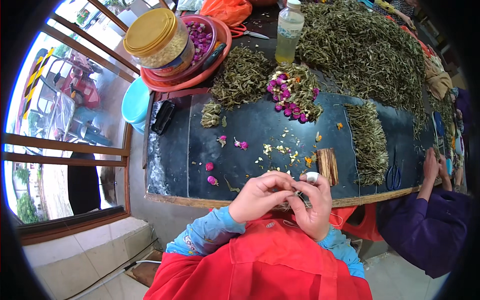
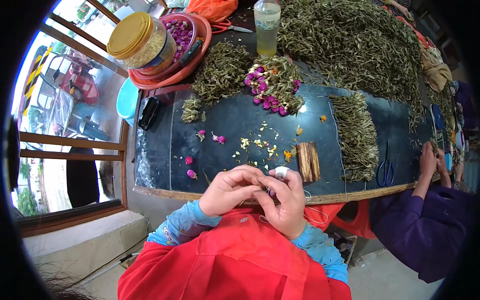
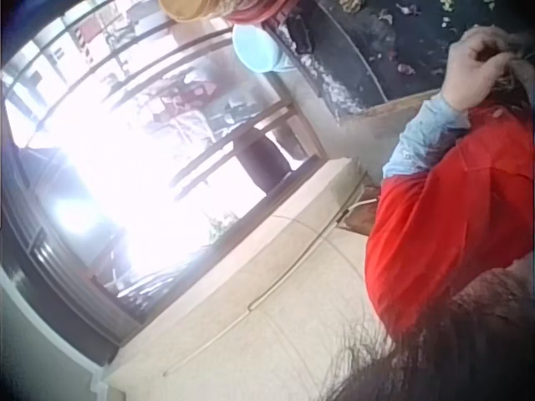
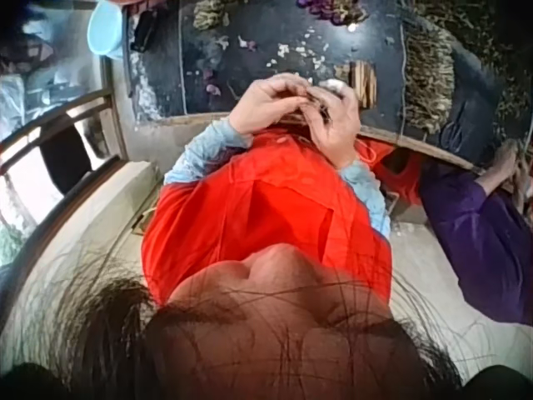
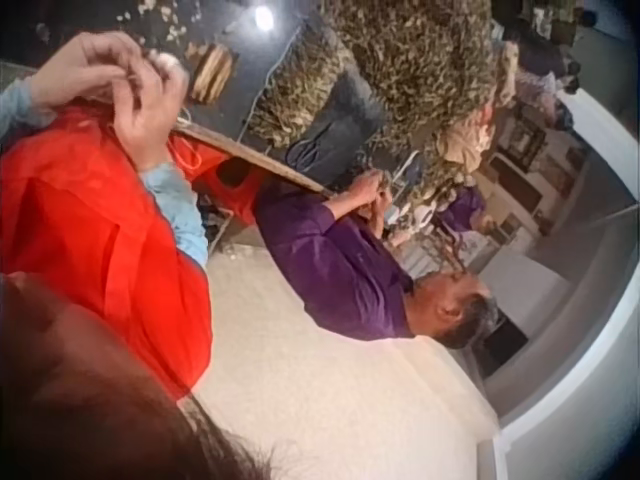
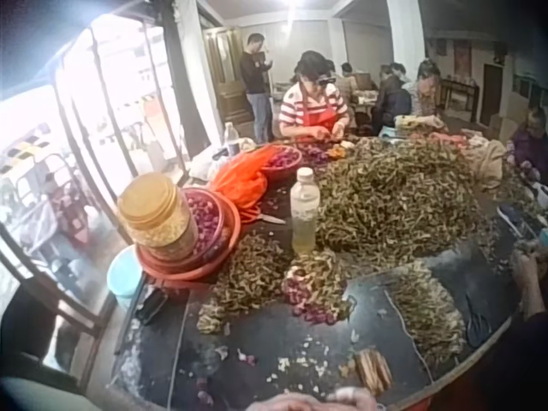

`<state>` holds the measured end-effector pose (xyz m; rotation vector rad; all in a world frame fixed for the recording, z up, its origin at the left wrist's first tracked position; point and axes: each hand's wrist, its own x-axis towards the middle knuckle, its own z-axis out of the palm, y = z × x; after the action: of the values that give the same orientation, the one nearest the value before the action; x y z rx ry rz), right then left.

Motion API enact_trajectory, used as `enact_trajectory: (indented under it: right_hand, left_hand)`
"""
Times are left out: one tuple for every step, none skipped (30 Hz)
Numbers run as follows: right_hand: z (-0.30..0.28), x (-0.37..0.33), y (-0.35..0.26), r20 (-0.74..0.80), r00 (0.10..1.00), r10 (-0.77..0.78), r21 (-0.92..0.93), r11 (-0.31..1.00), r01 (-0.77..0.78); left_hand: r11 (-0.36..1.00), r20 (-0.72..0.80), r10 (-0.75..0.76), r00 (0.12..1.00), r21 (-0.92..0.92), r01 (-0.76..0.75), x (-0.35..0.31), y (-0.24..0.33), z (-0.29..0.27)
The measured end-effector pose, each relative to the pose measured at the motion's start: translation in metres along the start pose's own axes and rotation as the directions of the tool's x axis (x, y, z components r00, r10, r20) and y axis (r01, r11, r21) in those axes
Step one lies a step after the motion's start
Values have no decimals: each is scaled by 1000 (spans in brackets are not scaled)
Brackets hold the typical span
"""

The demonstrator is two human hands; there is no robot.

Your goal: The person sits at a table and assembles small bundles of dried herbs and flowers. They pick individual dried items, including purple and orange flowers and green leaves, and tie them together with a thin string. The person repeatedly ties the string around the small bunches to secure them.

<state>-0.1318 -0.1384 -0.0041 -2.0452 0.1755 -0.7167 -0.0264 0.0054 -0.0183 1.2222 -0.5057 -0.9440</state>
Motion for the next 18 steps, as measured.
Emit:
enact_trajectory:
  right_hand:
    - [-3,3,0,24,998,-65,-92,994,67]
    - [-5,3,1,44,996,-78,-70,994,81]
    - [-6,0,-1,4,999,-34,27,999,34]
    - [-5,-5,-5,-30,999,15,130,991,-11]
    - [-5,-12,-8,-58,996,68,234,971,-52]
    - [-7,-21,-2,-120,991,58,327,945,-16]
    - [-1,-24,-2,-257,964,65,457,887,61]
    - [-7,-23,-2,-226,974,11,498,861,106]
    - [-15,-20,-1,-200,979,-44,539,829,148]
    - [-20,-21,1,-178,981,-73,543,824,160]
    - [-20,-22,0,-143,988,-53,583,802,127]
    - [-17,-23,-1,-109,994,-32,621,779,93]
    - [-17,-24,-4,-76,997,-14,646,761,59]
    - [-20,-25,-7,-31,999,40,665,747,-9]
    - [-22,-26,-9,-33,996,77,669,743,-35]
    - [-24,-27,-11,-38,993,111,675,736,-57]
    - [-28,-28,-11,-43,988,145,681,729,-77]
    - [-33,-28,-4,3,996,87,702,709,-64]
  left_hand:
    - [978,11,104,995,181,-104,2,-2,2]
    - [962,24,41,999,268,-46,2,3,4]
    - [935,43,-25,999,353,8,2,0,5]
    - [943,56,-45,997,333,24,-1,0,6]
    - [949,68,-65,996,312,40,-2,0,6]
    - [934,94,-143,985,341,103,-2,-4,4]
    - [932,97,-151,984,347,108,-5,-7,1]
    - [928,100,-159,982,353,114,-8,-10,-2]
    - [925,103,-168,980,360,121,-13,-10,-5]
    - [907,114,-202,973,397,141,-13,-10,-6]
    - [902,123,-200,972,410,133,-15,-9,-9]
    - [897,135,-199,971,423,125,-17,-5,-13]
    - [896,157,-194,968,431,109,-17,-3,-14]
    - [845,170,-55,984,533,-45,-15,-6,-17]
    - [787,104,-74,992,617,-6,-14,-4,-19]
    - [748,43,5,999,662,-33,-10,-2,-20]
    - [707,-13,88,996,705,-53,-6,-1,-21]
    - [699,-26,147,989,710,-86,1,0,-23]
